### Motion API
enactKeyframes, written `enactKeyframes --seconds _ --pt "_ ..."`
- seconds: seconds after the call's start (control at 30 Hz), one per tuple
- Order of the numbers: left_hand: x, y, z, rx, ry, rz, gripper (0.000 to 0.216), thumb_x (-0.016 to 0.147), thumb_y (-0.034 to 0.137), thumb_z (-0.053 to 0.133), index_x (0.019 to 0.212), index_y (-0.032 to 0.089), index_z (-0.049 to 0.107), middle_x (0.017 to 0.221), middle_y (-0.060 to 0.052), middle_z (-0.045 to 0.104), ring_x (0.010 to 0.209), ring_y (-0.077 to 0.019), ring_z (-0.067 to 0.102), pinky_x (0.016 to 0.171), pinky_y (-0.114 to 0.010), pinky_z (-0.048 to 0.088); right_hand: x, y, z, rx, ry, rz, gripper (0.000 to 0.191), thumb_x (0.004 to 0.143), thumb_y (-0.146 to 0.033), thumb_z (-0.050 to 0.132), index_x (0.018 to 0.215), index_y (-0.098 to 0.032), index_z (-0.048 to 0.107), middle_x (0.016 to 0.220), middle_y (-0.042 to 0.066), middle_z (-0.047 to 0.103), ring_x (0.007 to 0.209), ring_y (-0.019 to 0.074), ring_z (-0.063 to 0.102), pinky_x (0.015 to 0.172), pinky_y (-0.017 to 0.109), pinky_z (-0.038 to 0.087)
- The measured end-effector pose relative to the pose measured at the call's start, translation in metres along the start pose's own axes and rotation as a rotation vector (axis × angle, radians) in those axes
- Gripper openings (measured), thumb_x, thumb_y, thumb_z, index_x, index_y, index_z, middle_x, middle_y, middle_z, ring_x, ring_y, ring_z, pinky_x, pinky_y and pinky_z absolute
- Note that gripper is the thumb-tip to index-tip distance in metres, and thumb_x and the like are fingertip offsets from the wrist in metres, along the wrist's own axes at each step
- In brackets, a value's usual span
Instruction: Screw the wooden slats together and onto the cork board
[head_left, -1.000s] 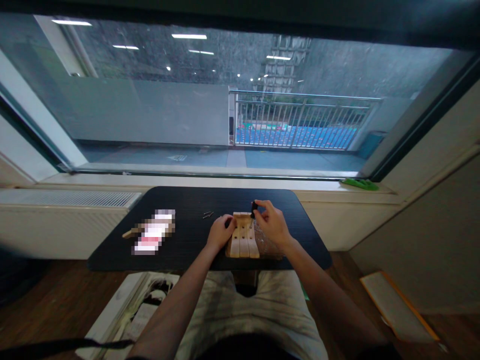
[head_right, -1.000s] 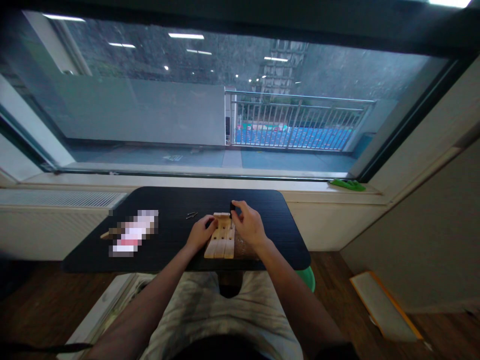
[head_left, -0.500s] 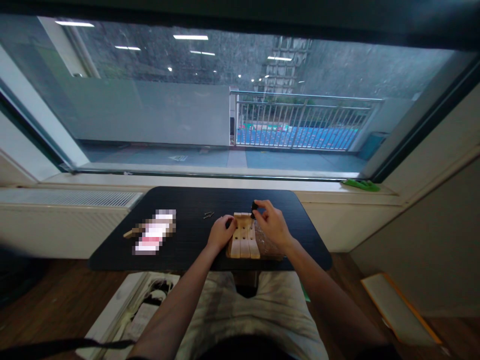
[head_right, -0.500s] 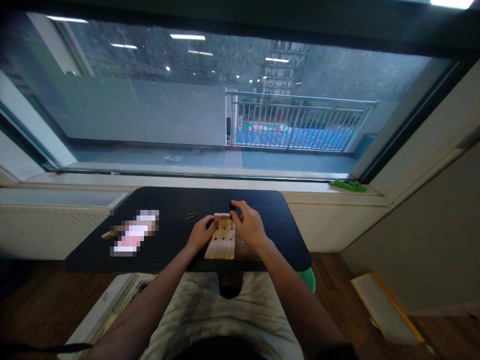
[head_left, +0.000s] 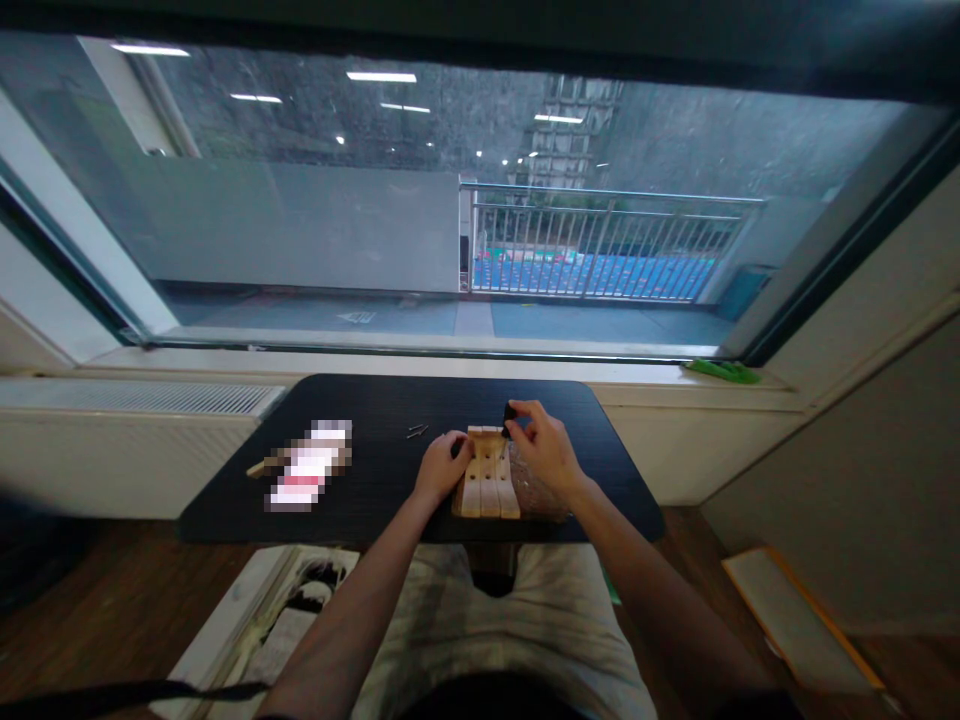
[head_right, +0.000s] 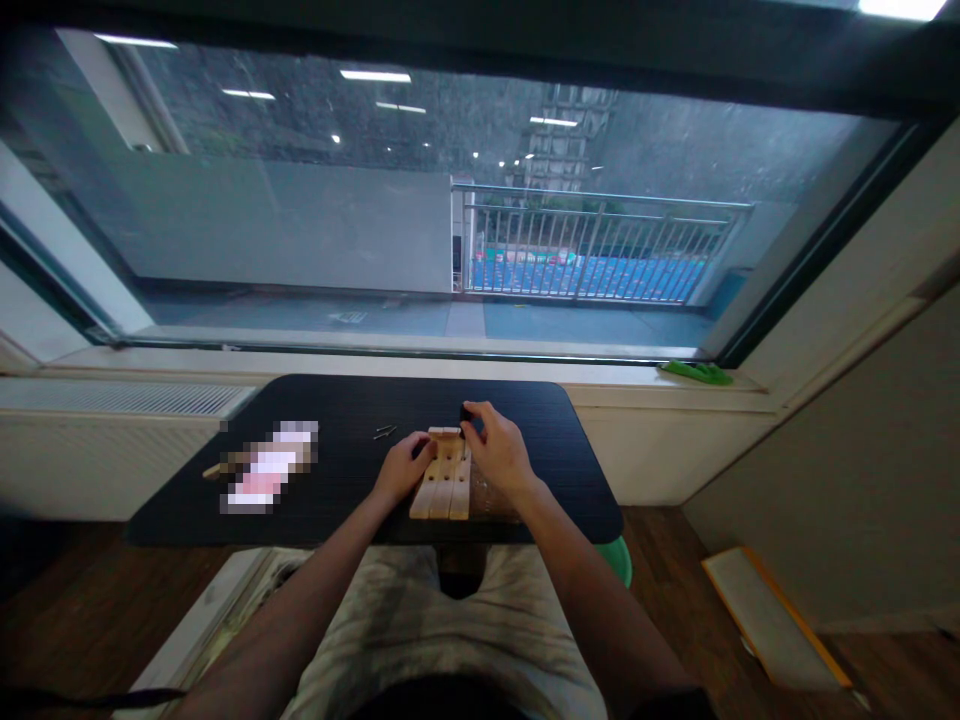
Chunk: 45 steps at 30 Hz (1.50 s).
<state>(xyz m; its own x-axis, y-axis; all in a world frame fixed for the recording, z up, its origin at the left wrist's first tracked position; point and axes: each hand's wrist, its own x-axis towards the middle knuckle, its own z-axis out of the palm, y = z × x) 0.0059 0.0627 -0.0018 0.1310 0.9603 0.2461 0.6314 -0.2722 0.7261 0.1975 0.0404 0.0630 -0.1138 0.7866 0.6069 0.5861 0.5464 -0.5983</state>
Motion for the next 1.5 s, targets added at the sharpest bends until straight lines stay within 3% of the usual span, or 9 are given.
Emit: enactKeyframes --seconds 1.0,1.5 --pt "0.0001 -0.0003 0.0007 -0.034 0.011 -0.002 0.023 0.088 0.034 0.048 0.091 0.020 0.066 0.093 -0.006 0.071 0.089 -0.0208 0.064 0.079 -0.032 0.048 0.0008 0.0021 -0.0006 -0.089 0.028 -0.056 0.025 0.088 -0.027 0.056 0.110 -0.019 0.065 0.089 0.005 0.068 0.059 0.0141 0.056 0.066 0.030 0.050" --pt "-0.0006 -0.0004 0.0000 -0.036 0.012 0.009 0.024 0.089 0.035 0.047 0.092 0.020 0.066 0.092 -0.005 0.070 0.089 -0.0203 0.063 0.081 -0.032 0.048 0.0008 -0.0019 -0.0024 -0.113 0.026 -0.070 0.027 0.087 -0.026 0.055 0.111 -0.019 0.065 0.089 0.005 0.068 0.051 0.0115 0.050 0.061 0.028 0.048"
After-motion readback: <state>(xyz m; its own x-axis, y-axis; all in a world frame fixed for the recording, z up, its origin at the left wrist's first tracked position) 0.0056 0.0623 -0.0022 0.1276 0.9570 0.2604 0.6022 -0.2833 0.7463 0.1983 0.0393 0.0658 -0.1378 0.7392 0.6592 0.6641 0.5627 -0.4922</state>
